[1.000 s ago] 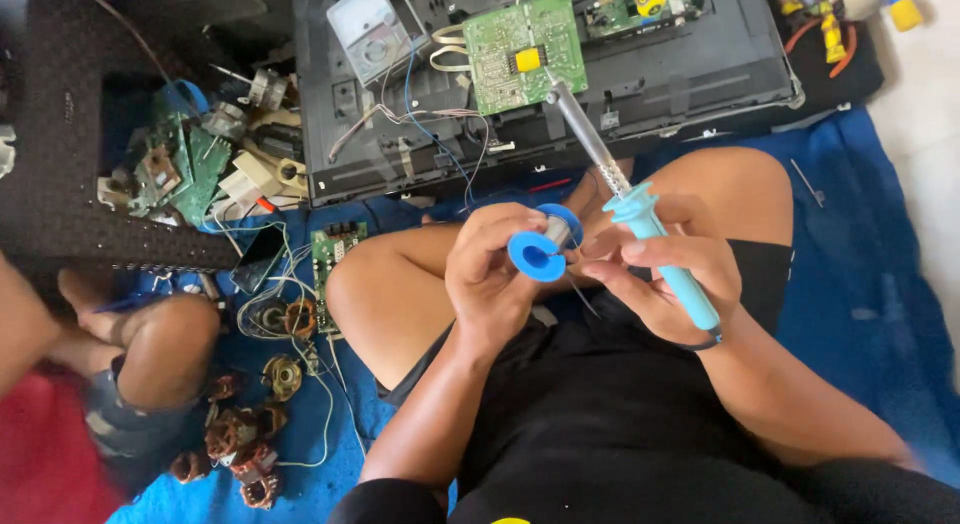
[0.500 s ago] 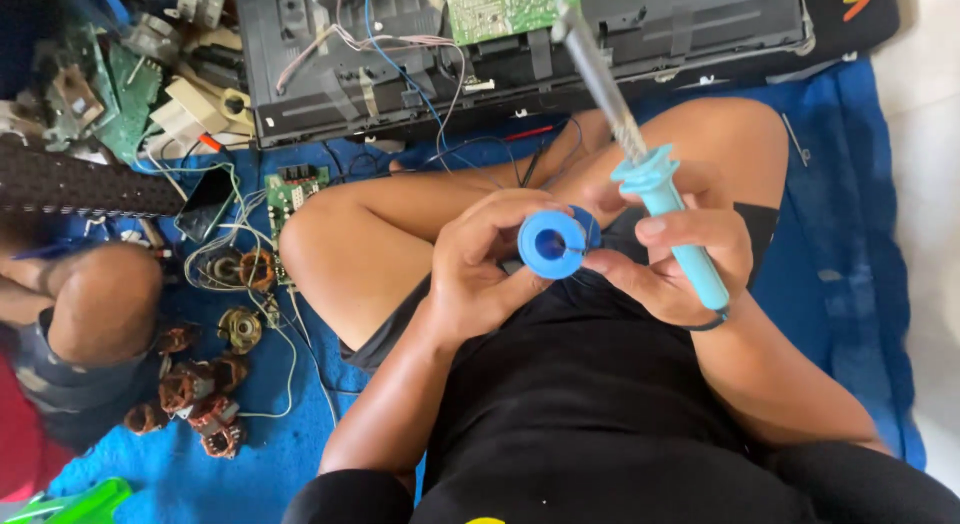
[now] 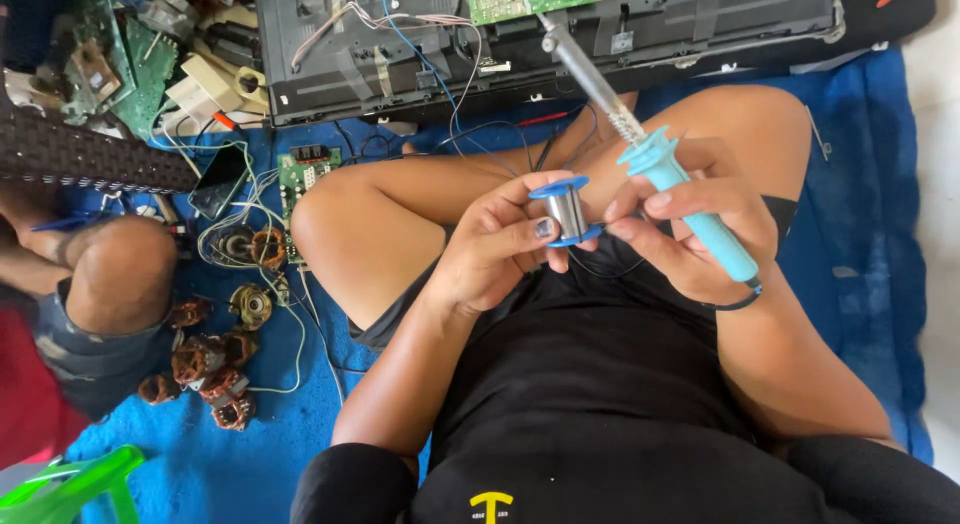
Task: Soldering components on a circuit board inside a television
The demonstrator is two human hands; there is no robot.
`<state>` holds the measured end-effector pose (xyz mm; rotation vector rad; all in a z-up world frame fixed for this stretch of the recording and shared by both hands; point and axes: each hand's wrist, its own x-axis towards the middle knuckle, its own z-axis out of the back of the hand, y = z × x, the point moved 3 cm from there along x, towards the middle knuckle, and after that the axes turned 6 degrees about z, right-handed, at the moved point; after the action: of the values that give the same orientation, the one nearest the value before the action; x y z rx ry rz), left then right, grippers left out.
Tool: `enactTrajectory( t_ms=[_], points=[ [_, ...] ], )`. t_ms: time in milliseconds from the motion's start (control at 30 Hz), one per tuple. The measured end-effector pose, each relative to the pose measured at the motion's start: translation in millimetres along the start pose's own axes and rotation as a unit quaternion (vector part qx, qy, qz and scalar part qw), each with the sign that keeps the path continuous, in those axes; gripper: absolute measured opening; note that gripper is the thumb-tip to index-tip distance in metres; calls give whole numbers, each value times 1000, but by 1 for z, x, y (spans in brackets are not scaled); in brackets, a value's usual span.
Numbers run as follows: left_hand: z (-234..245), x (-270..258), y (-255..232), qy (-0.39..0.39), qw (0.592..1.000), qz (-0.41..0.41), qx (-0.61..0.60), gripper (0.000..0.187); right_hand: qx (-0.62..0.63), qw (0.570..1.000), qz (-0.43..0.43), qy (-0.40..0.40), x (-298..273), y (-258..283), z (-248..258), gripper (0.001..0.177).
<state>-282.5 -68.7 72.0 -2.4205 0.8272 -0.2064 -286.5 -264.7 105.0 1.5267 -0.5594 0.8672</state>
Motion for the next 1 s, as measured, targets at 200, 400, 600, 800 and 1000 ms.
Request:
enactTrajectory(
  t_ms=[200,400,600,800,1000],
  points=[
    [13,3,-6,1,997,58,44,59,-16,999,-23,-21,-9,-5,10,43],
    [21,19,-11,-16,999,39,33,55,-94,996,6,-9,6,-19,12,35],
    [12,45,-34,-77,977,-59,190,51,-129,991,12,36,29,-48,14,31],
    [18,97,-104,-163,898,-176,368,42,-132,991,12,-11,83,-101,9,18],
    [88,155,-172,-238,824,-247,451,42,-153,984,-12,-94,107,-180,39,34]
  ],
)
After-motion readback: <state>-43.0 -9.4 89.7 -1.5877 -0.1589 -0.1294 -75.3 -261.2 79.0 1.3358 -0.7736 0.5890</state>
